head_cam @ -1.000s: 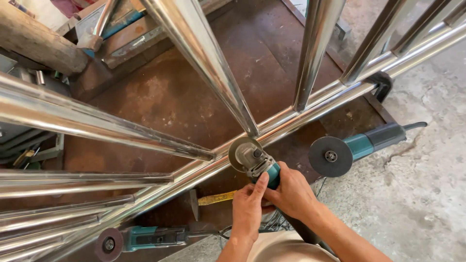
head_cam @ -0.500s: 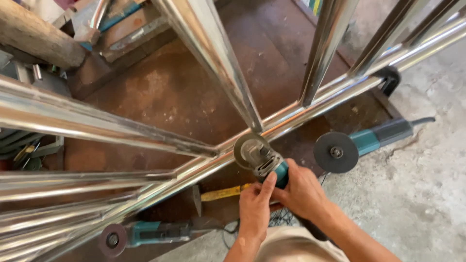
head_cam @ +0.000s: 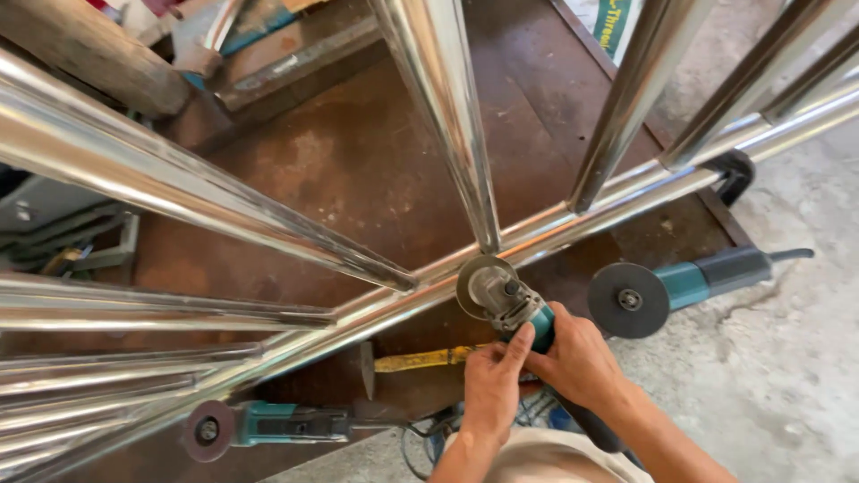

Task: Grinding the joints of a stainless steel railing using an angle grinder.

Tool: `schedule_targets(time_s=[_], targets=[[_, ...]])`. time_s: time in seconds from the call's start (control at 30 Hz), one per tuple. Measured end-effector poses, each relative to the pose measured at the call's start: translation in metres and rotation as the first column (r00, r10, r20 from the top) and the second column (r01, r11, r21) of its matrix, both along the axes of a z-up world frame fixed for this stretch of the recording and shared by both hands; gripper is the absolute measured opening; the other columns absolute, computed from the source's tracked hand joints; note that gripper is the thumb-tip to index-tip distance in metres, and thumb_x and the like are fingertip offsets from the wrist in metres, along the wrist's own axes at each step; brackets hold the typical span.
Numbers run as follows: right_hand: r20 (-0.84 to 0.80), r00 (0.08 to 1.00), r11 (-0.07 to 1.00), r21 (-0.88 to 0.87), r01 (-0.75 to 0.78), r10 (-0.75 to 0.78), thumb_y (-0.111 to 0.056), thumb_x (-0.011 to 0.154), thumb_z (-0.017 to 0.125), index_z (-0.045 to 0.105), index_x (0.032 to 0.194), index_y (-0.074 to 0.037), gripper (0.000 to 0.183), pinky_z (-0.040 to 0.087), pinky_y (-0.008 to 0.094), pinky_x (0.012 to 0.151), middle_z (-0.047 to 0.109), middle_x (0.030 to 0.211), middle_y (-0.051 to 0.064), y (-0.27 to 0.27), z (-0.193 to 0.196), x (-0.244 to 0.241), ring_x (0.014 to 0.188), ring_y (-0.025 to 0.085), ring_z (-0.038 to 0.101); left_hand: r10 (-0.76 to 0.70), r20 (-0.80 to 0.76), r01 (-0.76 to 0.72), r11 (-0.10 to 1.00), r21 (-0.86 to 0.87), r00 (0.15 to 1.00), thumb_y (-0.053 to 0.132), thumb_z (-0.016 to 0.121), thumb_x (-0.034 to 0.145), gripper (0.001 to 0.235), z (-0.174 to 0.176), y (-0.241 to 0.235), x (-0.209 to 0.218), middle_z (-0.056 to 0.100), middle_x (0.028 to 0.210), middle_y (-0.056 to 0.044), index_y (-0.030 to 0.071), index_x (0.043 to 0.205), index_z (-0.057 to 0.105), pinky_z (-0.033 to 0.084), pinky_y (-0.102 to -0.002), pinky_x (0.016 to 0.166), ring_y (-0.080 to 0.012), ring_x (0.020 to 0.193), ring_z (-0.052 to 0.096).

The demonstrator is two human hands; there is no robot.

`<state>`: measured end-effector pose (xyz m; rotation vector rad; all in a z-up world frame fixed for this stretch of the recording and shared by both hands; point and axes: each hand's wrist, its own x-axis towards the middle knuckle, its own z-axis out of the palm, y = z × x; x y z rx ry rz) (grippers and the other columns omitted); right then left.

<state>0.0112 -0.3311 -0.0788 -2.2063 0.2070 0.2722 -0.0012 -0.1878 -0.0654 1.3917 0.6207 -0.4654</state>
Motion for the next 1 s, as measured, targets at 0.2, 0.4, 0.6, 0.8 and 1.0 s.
schedule_targets(time_s=[0.2,0.4,0.6,0.8,1.0], targets=[[-0.013,0.999,0.998,-0.047,-0.043,0.043,-0.034,0.072,0.083,0.061,0.094,-0.008,0.040,0.053,0.040,0.055,0.073,0.068,0.010,-0.007,0.013,0.001,0.053,0.028,0.065,0.003,-0.079,-0.013,0.992,-0.127,0.997,0.039,0.076,0.087,0.050,0.014,-0.007,0.000,0.064,0.076,-0.015,-0.010,0.078,0.068,0.064,-0.034,0.065,-0.0217,0.068,0.064],[-0.026,0.998,0.991,-0.117,-0.064,0.061,-0.042,0.072,0.085,0.062,0.101,-0.008,0.049,0.053,0.042,0.057,0.075,0.073,0.011,-0.012,0.024,0.006,0.058,0.030,0.069,0.006,-0.037,-0.014,0.975,-0.222,0.999,0.038,0.076,0.087,0.049,0.012,-0.012,-0.001,0.064,0.076,-0.015,-0.009,0.079,0.066,0.065,-0.035,0.070,-0.0211,0.069,0.064],[0.001,0.997,0.988,-0.132,-0.077,0.078,-0.043,0.071,0.087,0.063,0.101,-0.007,0.053,0.055,0.040,0.058,0.077,0.076,0.011,-0.012,0.024,0.005,0.060,0.030,0.071,0.024,-0.043,-0.034,0.968,-0.250,0.999,0.038,0.076,0.087,0.048,0.001,-0.012,-0.003,0.061,0.074,-0.013,-0.006,0.075,0.064,0.064,-0.038,0.070,-0.0218,0.068,0.063],[0.023,0.997,0.992,-0.104,-0.077,0.080,-0.034,0.072,0.084,0.063,0.106,-0.006,0.049,0.054,0.041,0.057,0.077,0.076,0.012,-0.007,0.028,0.006,0.058,0.029,0.070,0.047,-0.027,-0.052,0.972,-0.231,0.999,0.036,0.077,0.087,0.046,0.005,-0.009,-0.002,0.062,0.072,-0.012,-0.009,0.078,0.067,0.063,-0.033,0.064,-0.0190,0.064,0.061],[0.038,0.995,0.992,-0.091,-0.084,0.088,-0.038,0.070,0.088,0.064,0.100,-0.008,0.049,0.050,0.037,0.050,0.073,0.065,0.008,-0.002,0.033,0.007,0.049,0.023,0.063,0.027,-0.001,-0.026,0.974,-0.226,1.000,0.036,0.077,0.086,0.047,0.014,-0.002,-0.002,0.064,0.073,-0.012,-0.010,0.082,0.069,0.066,-0.033,0.067,-0.0189,0.066,0.064]])
